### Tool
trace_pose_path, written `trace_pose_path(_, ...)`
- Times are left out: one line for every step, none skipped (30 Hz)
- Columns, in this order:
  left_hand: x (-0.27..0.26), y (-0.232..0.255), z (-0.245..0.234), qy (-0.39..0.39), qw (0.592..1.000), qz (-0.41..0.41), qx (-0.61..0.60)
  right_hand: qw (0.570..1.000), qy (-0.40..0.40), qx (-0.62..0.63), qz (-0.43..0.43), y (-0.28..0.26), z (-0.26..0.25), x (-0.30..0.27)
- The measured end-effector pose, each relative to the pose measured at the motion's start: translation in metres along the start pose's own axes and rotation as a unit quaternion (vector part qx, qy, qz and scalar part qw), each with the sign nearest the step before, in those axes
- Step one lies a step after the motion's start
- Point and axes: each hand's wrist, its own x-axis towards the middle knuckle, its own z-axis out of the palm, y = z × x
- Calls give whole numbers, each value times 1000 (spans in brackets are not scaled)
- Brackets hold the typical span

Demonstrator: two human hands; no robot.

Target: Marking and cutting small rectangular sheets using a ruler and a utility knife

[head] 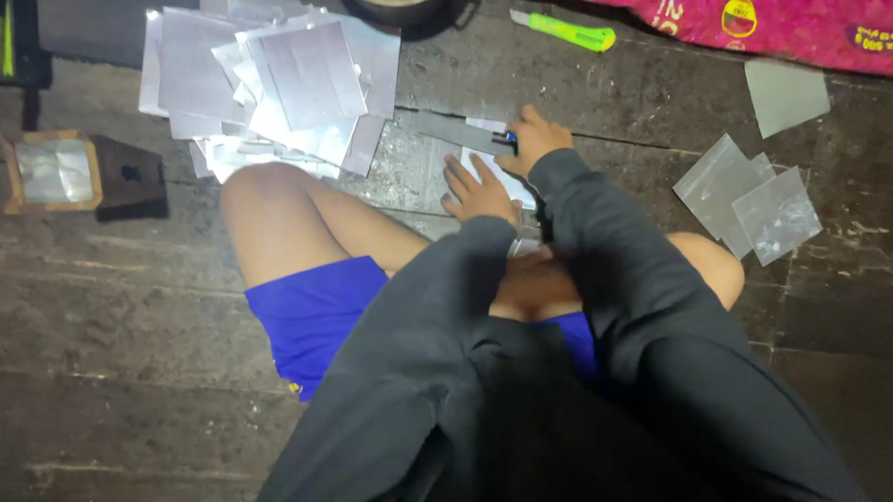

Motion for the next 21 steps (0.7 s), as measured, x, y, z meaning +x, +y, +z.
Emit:
trace_pose_path(0, -1, 1, -4, 1000, -2, 0, 1000, -4, 0, 1, 4, 12, -4)
trace_pose_path(11, 0, 2, -91, 995, -31, -17, 1000, 6, -4, -3, 10, 17, 0)
trace_pose_path(21, 2, 2, -177, 982, -60, -33, 1000, 16, -8, -7, 16, 22, 4)
trace_pose_path(22, 2, -2, -177, 982, -57, -32, 1000, 18, -7, -5, 22, 12, -12)
trace_pose_path(23, 0, -6, -156, 985, -66, -45, 998, 47, 12, 32, 29, 3, -28)
trace_pose_path(24, -2, -9, -135, 986, -79, -57, 995, 74, 30, 66, 34, -5, -42)
trace_pose_path(35, -6, -10, -134, 986, -81, -56, 995, 73, 30, 64, 48, -3, -41)
trace_pose_path(37, -10, -11, -174, 976, -105, -74, 973, 132, 115, 153, 62, 3, -47)
trace_pose_path(39, -14, -11, -213, 964, -130, -91, 931, 189, 197, 240, 77, 9, -54)
trace_pose_path(45, -29, 18, -214, 965, -124, -91, 930, 193, 197, 245, 85, 21, -48)
trace_pose_path(50, -43, 47, -228, 947, -162, -155, 895, 210, 292, 264, 94, 34, -44)
trace_pose_path(58, -59, 76, -239, 925, -200, -217, 851, 226, 384, 277, 100, 45, -36)
trace_pose_path(59, -71, 79, -238, 927, -194, -217, 849, 231, 385, 278, 99, 40, -38)
trace_pose_path(60, -86, 83, -239, 921, -202, -232, 856, 247, 379, 249, 94, 36, -39)
trace_pose_path(61, -103, 86, -239, 915, -211, -246, 863, 263, 371, 219, 88, 32, -39)
trace_pose_path(55, -115, 107, -236, 916, -214, -245, 864, 261, 373, 215, 90, 33, -33)
trace_pose_path(49, -128, 128, -222, 888, -257, -309, 864, 274, 365, 214, 90, 35, -26)
trace_pose_path(42, -138, 150, -206, 854, -297, -373, 864, 288, 354, 212, 93, 35, -20)
trace_pose_path(33, -123, 135, -203, 853, -301, -375, 866, 286, 353, 209, 89, 36, -19)
trace_pose_path(25, -107, 120, -182, 788, -371, -457, 865, 291, 357, 200, 87, 35, -18)
trace_pose_path(17, -89, 105, -158, 709, -435, -532, 863, 296, 362, 192, 85, 33, -18)
